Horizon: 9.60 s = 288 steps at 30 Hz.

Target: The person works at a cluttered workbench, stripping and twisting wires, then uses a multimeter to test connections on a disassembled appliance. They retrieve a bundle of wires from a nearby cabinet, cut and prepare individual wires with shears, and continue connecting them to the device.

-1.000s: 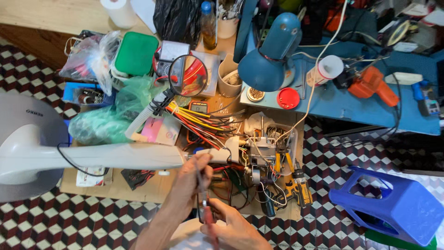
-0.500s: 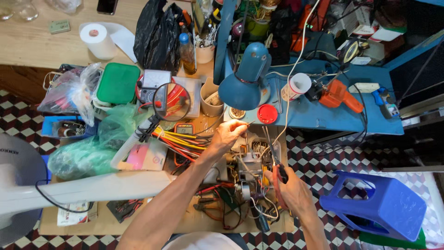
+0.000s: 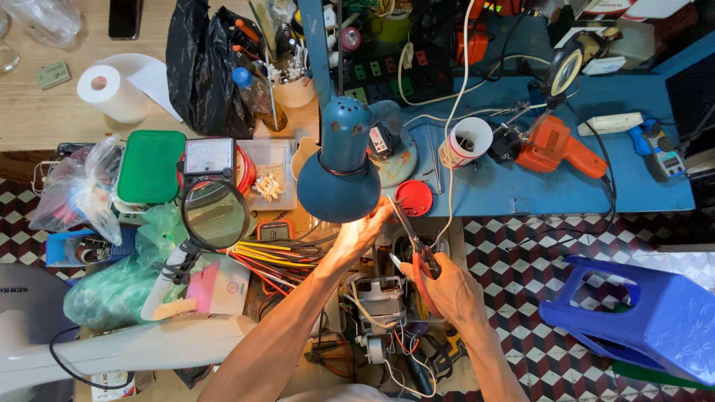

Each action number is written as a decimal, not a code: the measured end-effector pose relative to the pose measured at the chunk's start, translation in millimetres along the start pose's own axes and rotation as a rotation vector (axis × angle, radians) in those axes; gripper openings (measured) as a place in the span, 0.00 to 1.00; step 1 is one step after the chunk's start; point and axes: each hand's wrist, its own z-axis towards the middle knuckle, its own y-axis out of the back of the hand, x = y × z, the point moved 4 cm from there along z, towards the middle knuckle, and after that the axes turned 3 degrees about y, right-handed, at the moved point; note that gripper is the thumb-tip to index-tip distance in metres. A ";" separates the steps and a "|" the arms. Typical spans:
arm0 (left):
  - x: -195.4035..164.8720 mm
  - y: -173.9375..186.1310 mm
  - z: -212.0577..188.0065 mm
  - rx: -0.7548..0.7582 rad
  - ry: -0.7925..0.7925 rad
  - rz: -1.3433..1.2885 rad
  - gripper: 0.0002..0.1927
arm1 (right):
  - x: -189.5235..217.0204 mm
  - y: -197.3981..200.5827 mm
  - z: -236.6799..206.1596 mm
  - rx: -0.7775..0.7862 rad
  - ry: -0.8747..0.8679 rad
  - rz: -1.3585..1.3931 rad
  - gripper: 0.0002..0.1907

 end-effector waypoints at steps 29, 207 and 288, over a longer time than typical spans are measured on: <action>-49.7 -21.4 4.6 0.025 -0.005 0.556 0.18 | -3.1 3.6 2.8 -0.068 0.008 -0.196 0.30; -36.7 -7.8 -19.1 0.059 0.204 -0.148 0.13 | -3.2 15.9 -33.9 -0.045 -0.039 -0.071 0.28; -71.7 -16.0 -23.2 0.248 -0.035 0.293 0.59 | -3.9 22.8 -54.0 0.151 -0.076 -0.014 0.29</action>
